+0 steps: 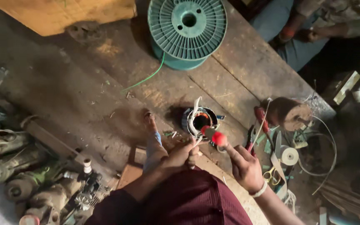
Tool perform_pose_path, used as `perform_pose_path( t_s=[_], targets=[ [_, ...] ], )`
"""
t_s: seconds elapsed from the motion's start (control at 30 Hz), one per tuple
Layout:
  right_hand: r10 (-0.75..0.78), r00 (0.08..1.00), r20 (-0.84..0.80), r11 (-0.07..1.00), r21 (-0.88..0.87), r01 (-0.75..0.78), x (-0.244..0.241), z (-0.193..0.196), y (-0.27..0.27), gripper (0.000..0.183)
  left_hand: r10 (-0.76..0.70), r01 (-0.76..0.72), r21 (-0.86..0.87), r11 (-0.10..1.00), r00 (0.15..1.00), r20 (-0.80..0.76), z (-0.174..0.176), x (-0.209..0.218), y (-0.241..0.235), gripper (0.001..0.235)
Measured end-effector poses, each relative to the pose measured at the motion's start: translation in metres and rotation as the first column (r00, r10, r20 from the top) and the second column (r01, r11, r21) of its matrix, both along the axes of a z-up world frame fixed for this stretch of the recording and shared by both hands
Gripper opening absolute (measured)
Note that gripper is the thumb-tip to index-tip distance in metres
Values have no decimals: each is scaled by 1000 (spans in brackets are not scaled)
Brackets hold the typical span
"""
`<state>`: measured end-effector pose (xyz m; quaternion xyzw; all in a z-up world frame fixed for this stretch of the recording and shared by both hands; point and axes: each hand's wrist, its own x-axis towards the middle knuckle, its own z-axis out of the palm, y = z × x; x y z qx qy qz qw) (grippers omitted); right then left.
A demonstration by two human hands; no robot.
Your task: The person wraps white insulating tape around the copper windings of a small electric motor stator. They repeatedly rotate the stator and apply tape in overlapping layers, occasionally using a hammer to tap the assembly. A second person is visible in the background handling other parts.
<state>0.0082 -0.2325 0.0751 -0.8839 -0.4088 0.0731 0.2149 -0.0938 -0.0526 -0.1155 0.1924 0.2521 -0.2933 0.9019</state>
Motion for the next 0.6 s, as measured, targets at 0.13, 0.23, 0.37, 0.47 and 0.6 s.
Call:
perform_pose_path(
  t_s=[0.13,0.23,0.37,0.47,0.6],
  targets=[
    [88,994,58,981,-176,-76,19,-6,-8,66,-2,12,-184,983,999,53,-11,9,11,39],
    [115,992,57,991,-70,-111,20,-9,-13,68,79,-59,-265,962,995,63,-14,1,8,40],
    [152,988,23,952,-272,-140,31,-4,-11,67,54,-38,-271,962,997,51,-11,4,9,71],
    [-236,879,-415,965,-203,164,35,-2,-6,60,90,-45,-281,959,985,146,-11,3,12,75],
    [-281,815,-507,949,-20,314,26,-12,0,55,122,-74,-273,959,979,162,-15,-3,3,78]
  ],
)
